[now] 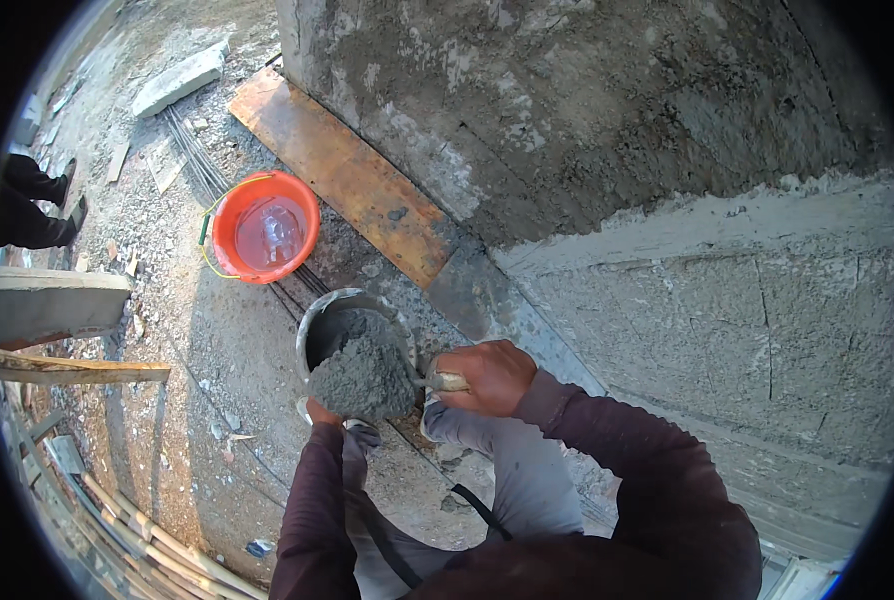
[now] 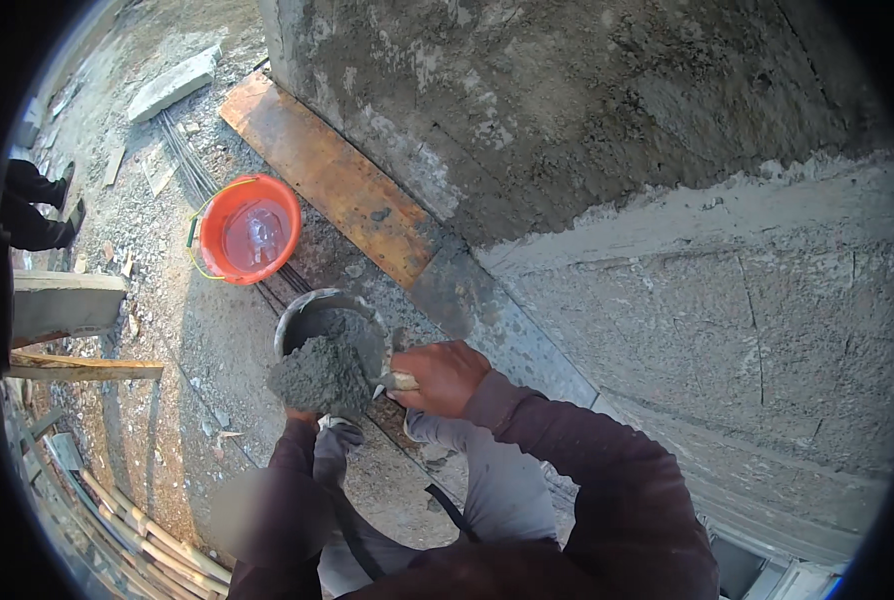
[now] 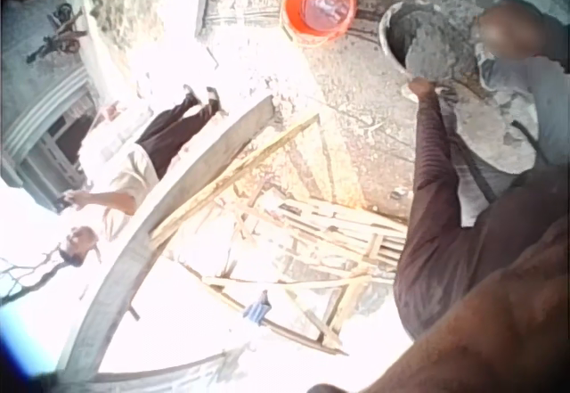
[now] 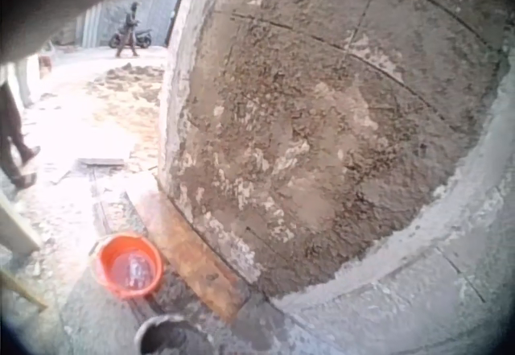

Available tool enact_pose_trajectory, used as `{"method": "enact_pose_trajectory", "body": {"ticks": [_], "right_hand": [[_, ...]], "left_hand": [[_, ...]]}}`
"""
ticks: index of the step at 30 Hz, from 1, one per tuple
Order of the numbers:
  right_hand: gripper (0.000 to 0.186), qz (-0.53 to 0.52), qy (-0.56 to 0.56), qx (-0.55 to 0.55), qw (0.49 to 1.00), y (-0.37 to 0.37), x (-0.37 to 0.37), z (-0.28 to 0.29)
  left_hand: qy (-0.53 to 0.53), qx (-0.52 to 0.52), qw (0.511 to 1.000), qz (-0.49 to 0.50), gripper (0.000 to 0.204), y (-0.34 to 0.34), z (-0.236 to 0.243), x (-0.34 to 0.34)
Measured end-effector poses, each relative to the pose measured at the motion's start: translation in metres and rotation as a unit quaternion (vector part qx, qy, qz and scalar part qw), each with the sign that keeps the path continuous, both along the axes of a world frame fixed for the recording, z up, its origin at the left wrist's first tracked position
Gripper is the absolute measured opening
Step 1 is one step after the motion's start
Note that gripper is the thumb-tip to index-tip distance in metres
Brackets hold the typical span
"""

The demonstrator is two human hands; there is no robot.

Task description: The person repeatedly scoops mortar from a bucket using a trowel and applies it onto the concrete wall.

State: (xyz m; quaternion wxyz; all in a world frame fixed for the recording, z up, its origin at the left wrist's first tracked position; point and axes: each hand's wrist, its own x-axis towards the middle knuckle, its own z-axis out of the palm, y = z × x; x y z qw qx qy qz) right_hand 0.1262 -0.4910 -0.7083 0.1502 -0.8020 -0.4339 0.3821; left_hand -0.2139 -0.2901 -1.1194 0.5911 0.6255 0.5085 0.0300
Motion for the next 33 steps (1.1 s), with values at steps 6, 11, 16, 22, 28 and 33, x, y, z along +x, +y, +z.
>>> {"method": "enact_pose_trajectory", "body": {"ticks": [6, 11, 16, 22, 28, 33], "right_hand": [[0.038, -0.062, 0.444, -0.064, 0.892, -0.049, 0.09, 0.02], [0.038, -0.427, 0.313, -0.053, 0.847, -0.14, 0.211, -0.049], [0.042, -0.438, 0.055, 0.026, 0.897, -0.19, 0.182, 0.205], [0.027, -0.2, 0.0, -0.007, 0.98, -0.182, 0.075, 0.274], [0.022, 0.049, -0.291, -0.039, 0.955, -0.105, -0.016, 0.157], [0.019, -0.012, -0.174, -0.081, 0.981, -0.075, -0.11, 0.163]], "left_hand": [[0.085, -0.203, 0.956, 0.196, 0.029, -0.015, 0.158, 0.004], [0.081, -0.175, 0.954, 0.228, 0.033, -0.029, 0.194, -0.026], [0.082, -0.164, 0.949, 0.258, 0.032, -0.05, 0.266, -0.046], [0.057, -0.173, 0.962, 0.201, 0.024, -0.093, 0.42, -0.009], [-0.005, -0.196, 0.974, 0.114, 0.021, -0.131, 0.538, 0.039], [-0.063, -0.063, 0.996, 0.018, 0.015, -0.134, 0.549, 0.047]]}}
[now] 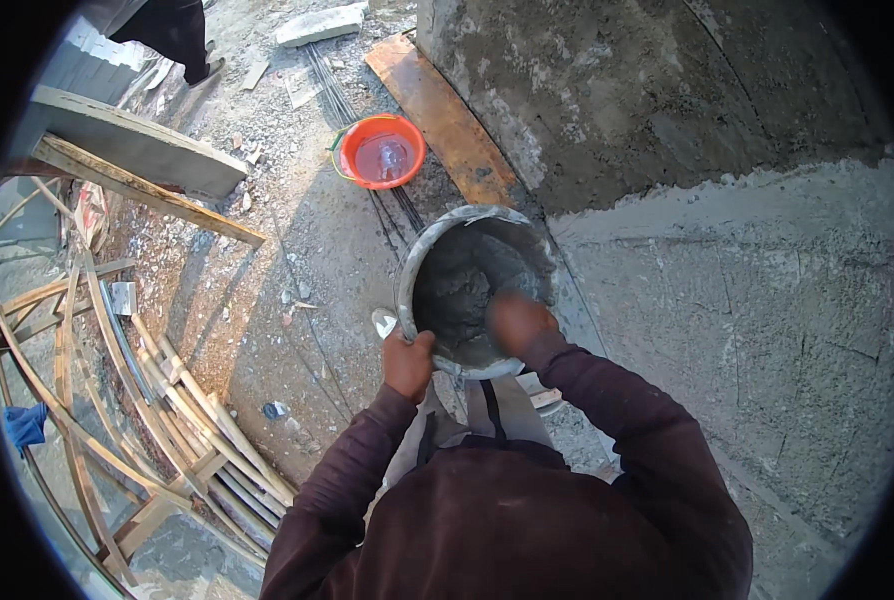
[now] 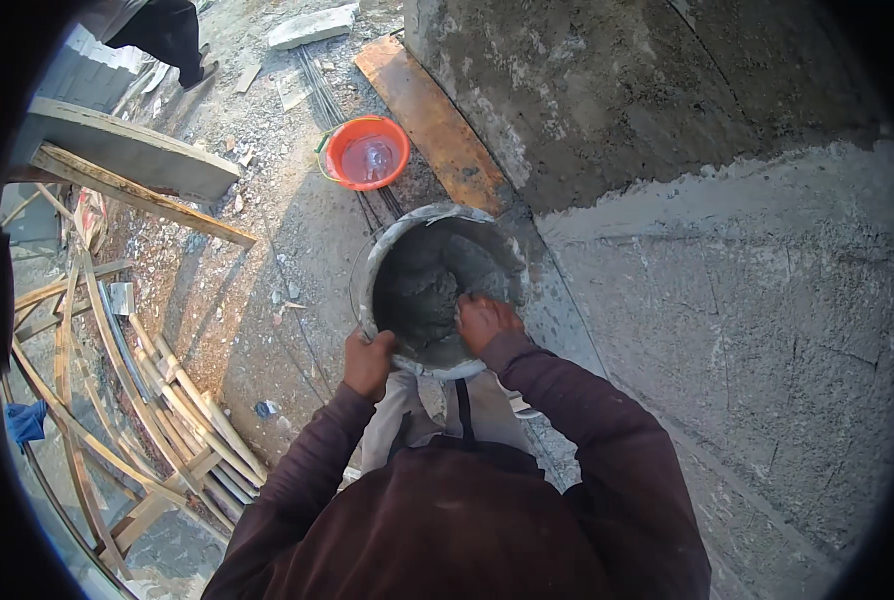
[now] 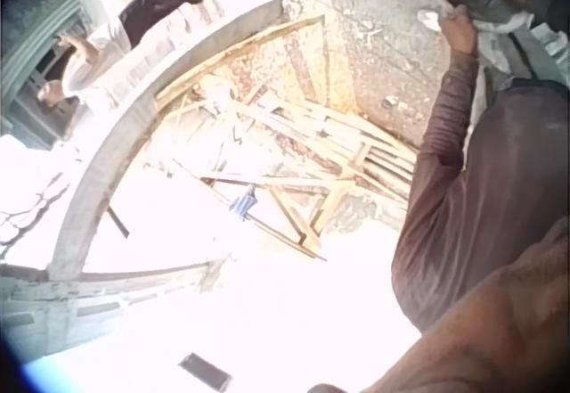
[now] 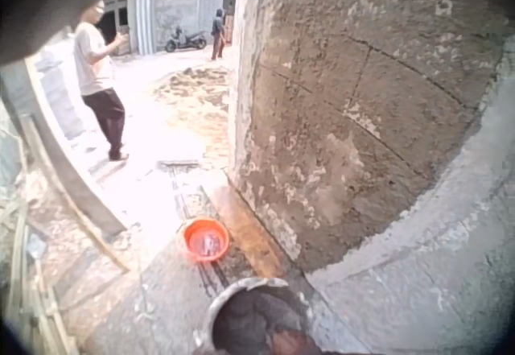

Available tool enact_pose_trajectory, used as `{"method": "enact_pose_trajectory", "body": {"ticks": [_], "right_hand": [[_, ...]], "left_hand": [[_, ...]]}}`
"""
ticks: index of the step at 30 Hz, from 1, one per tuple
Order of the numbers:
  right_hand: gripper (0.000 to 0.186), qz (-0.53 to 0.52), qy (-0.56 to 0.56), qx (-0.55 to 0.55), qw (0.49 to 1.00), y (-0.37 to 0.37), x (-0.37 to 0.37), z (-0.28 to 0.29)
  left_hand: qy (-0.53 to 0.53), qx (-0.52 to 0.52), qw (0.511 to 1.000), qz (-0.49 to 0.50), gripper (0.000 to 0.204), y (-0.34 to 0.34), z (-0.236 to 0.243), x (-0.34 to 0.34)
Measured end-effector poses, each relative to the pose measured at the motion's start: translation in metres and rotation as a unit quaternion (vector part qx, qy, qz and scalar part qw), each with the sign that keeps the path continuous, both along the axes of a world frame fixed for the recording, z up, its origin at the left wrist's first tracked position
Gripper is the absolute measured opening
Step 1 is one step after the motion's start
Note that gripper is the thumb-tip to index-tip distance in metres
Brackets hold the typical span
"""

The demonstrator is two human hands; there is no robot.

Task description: The person repeatedly scoops mortar from a bucket using a trowel and applies it onto the concrete wall.

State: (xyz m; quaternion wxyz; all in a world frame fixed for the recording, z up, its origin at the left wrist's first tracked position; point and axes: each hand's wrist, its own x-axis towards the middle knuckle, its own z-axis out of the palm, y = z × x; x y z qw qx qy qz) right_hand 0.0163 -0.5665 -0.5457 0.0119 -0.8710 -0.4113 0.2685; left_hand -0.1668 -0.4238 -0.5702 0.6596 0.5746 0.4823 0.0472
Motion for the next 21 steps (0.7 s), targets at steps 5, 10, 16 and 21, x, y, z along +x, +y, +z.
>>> {"method": "enact_pose_trajectory", "body": {"ticks": [5, 10, 16, 21], "right_hand": [[0.033, -0.074, 0.196, 0.005, 0.978, 0.001, -0.035, 0.056], [0.029, -0.057, 0.12, 0.103, 0.986, 0.007, -0.059, 0.087], [0.029, 0.024, 0.115, 0.178, 0.977, 0.061, -0.033, 0.178], [0.034, 0.113, 0.314, 0.2, 0.921, 0.079, 0.056, 0.16]], "left_hand": [[0.007, -0.045, 0.999, 0.021, 0.012, 0.024, 0.009, -0.021], [-0.038, -0.199, 0.972, 0.118, 0.019, 0.058, 0.056, -0.055], [0.02, -0.162, 0.969, 0.183, 0.023, 0.093, 0.031, -0.133], [0.056, -0.115, 0.958, 0.257, 0.025, 0.115, 0.011, -0.171]]}}
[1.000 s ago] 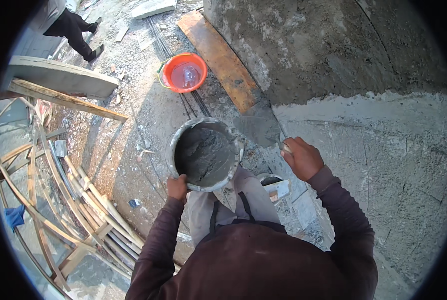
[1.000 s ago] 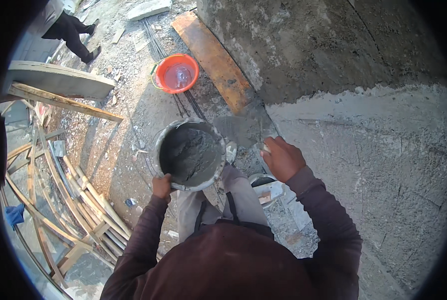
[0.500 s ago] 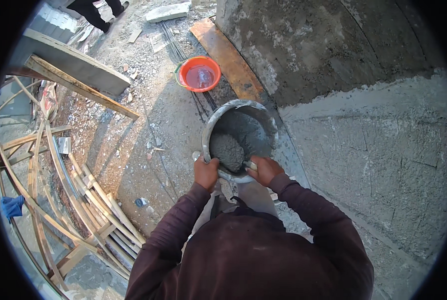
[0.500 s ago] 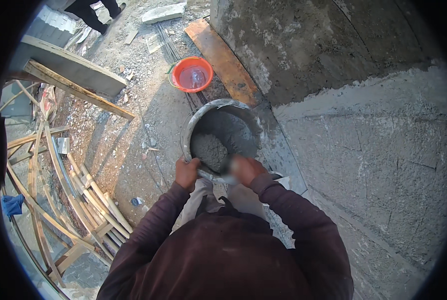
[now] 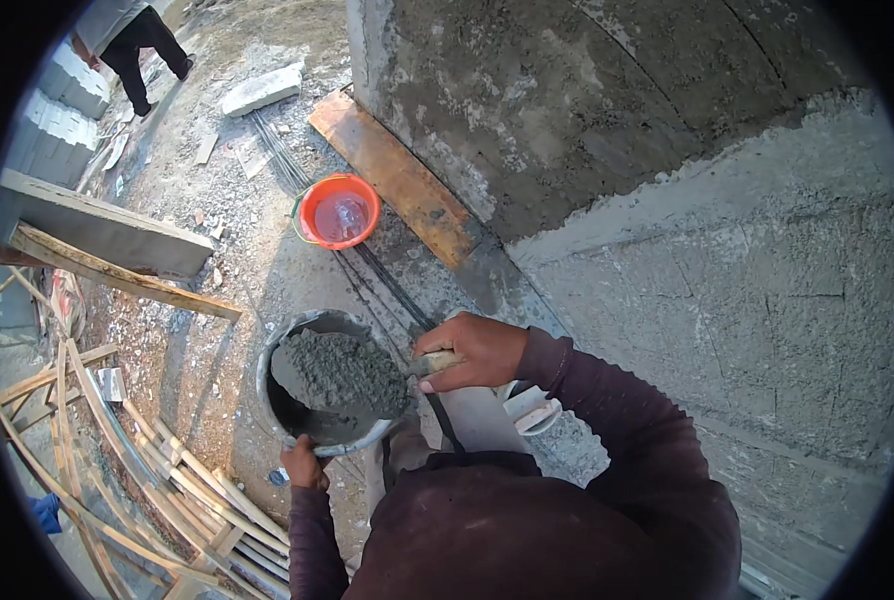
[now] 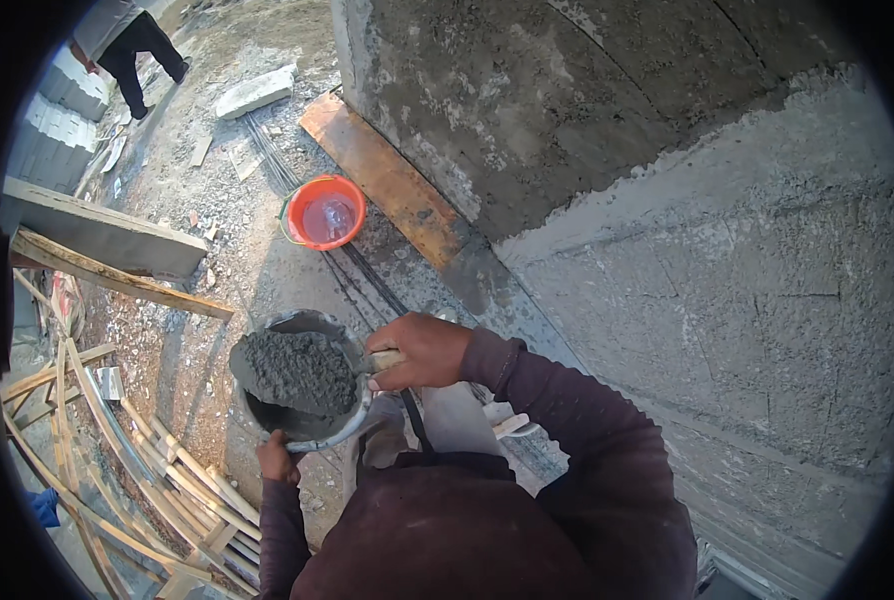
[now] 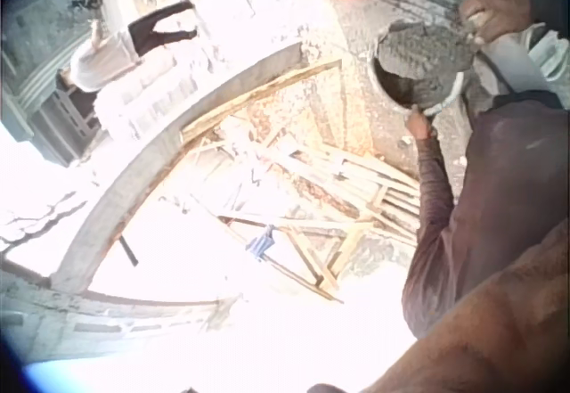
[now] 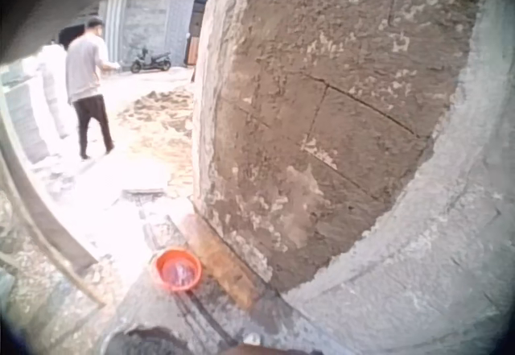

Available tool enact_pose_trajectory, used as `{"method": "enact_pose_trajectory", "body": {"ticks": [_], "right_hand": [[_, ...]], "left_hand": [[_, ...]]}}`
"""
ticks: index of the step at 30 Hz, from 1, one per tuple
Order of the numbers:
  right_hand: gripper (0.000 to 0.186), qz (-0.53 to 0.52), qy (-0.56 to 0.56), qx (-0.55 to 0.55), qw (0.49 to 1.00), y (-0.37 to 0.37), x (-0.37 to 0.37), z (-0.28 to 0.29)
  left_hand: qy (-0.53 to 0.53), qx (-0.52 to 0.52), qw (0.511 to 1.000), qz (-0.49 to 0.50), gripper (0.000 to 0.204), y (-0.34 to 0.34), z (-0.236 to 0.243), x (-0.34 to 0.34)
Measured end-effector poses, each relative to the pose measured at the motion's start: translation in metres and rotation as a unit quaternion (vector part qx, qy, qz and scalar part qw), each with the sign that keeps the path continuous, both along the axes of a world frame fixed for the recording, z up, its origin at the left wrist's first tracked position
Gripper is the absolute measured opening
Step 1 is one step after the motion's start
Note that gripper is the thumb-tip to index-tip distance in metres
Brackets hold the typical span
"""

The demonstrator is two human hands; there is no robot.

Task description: The person repeatedly scoops mortar from a bucket using a trowel and applies it onto the concrete wall.

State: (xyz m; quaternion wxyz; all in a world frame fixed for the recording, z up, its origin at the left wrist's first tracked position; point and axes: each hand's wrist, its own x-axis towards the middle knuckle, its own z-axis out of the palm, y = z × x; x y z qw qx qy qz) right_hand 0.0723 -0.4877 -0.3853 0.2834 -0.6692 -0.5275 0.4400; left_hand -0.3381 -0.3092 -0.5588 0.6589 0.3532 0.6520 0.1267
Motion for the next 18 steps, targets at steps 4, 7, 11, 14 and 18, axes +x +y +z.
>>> {"method": "enact_pose_trajectory", "body": {"ticks": [4, 7, 11, 14, 18], "right_hand": [[0.032, -0.06, 0.349, -0.166, 0.92, -0.027, 0.102, -0.076], [0.035, -0.299, 0.359, -0.213, 0.858, -0.105, 0.221, -0.165], [0.038, -0.513, -0.054, -0.139, 0.846, -0.152, 0.263, -0.033], [0.04, -0.481, -0.114, -0.154, 0.856, -0.172, 0.209, 0.073], [0.033, -0.346, -0.145, -0.185, 0.908, -0.151, 0.121, 0.082]], "left_hand": [[0.085, 0.009, 0.995, 0.047, 0.027, 0.007, -0.012, -0.007], [0.07, -0.018, 0.995, 0.068, 0.017, 0.015, -0.025, 0.017], [0.093, -0.029, 0.995, 0.039, 0.024, 0.014, -0.037, 0.015], [0.069, -0.032, 0.997, 0.009, 0.021, 0.005, -0.016, 0.043], [0.013, -0.082, 0.994, -0.064, 0.032, -0.001, 0.01, 0.1]]}}
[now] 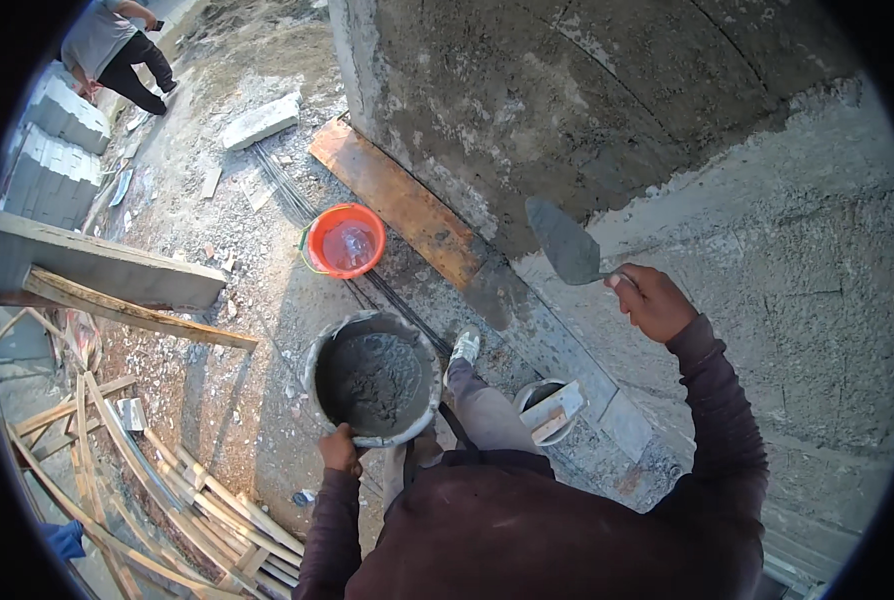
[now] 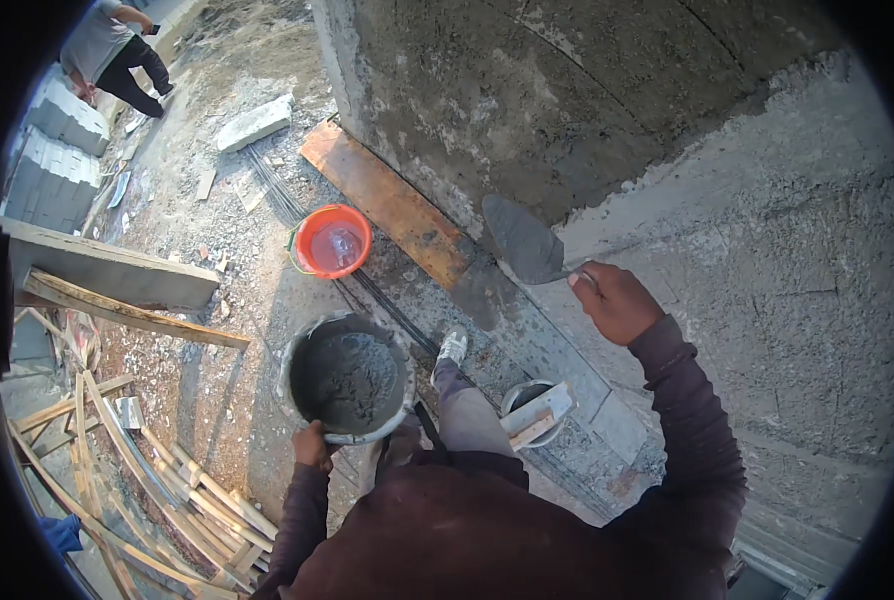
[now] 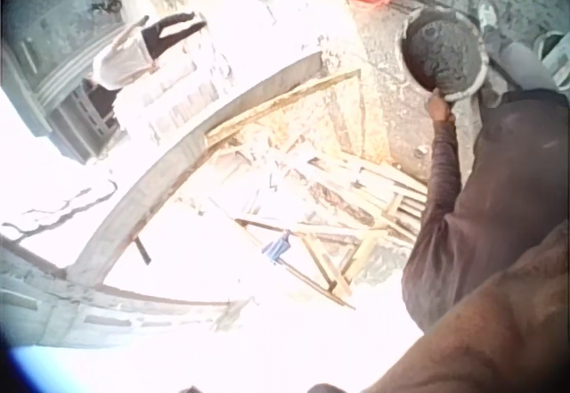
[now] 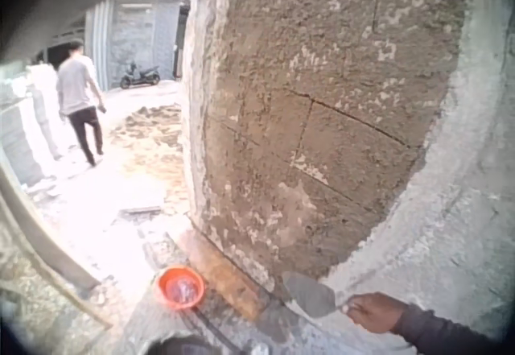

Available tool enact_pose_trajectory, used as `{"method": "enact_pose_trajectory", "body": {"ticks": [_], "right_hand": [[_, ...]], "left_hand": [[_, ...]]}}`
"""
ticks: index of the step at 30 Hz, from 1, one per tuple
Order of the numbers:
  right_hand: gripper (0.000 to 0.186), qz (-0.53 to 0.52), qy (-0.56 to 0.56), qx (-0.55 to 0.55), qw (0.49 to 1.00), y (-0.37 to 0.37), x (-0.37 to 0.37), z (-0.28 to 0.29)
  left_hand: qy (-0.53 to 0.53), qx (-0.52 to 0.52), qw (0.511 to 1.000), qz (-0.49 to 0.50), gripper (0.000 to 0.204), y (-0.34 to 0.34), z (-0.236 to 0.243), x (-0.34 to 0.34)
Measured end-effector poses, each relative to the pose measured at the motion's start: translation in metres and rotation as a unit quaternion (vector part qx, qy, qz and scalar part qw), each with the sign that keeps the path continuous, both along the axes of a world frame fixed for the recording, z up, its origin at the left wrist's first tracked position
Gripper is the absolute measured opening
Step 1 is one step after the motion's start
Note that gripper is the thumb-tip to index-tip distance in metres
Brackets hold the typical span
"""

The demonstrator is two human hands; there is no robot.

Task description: The person repeatedly scoops mortar from a bucket using a trowel and applies it onto the concrete wall.

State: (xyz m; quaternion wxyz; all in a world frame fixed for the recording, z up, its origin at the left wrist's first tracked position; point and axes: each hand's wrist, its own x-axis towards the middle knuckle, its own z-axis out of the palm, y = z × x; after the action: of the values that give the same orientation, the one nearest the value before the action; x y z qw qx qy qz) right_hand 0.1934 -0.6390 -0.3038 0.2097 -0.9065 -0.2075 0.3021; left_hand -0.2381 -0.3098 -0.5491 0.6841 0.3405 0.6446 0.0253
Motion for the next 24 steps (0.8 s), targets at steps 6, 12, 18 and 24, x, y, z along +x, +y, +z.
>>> {"method": "enact_pose_trajectory", "body": {"ticks": [6, 12, 18, 24], "right_hand": [[0.017, 0.242, -0.285, -0.11, 0.921, 0.108, -0.137, -0.121], [0.017, 0.157, -0.154, -0.073, 0.973, 0.147, -0.231, -0.2], [0.042, 0.153, 0.124, -0.037, 0.98, 0.162, -0.256, -0.178], [0.027, 0.216, -0.007, -0.009, 0.976, 0.165, -0.26, -0.148]], "left_hand": [[-0.142, 0.062, 0.98, -0.122, 0.012, -0.012, 0.018, 0.051], [-0.169, 0.155, 0.953, -0.2, 0.022, -0.013, 0.055, 0.066], [-0.155, 0.194, 0.948, -0.202, 0.032, -0.003, 0.035, 0.02], [-0.124, 0.076, 0.988, -0.053, 0.021, 0.014, 0.02, -0.04]]}}
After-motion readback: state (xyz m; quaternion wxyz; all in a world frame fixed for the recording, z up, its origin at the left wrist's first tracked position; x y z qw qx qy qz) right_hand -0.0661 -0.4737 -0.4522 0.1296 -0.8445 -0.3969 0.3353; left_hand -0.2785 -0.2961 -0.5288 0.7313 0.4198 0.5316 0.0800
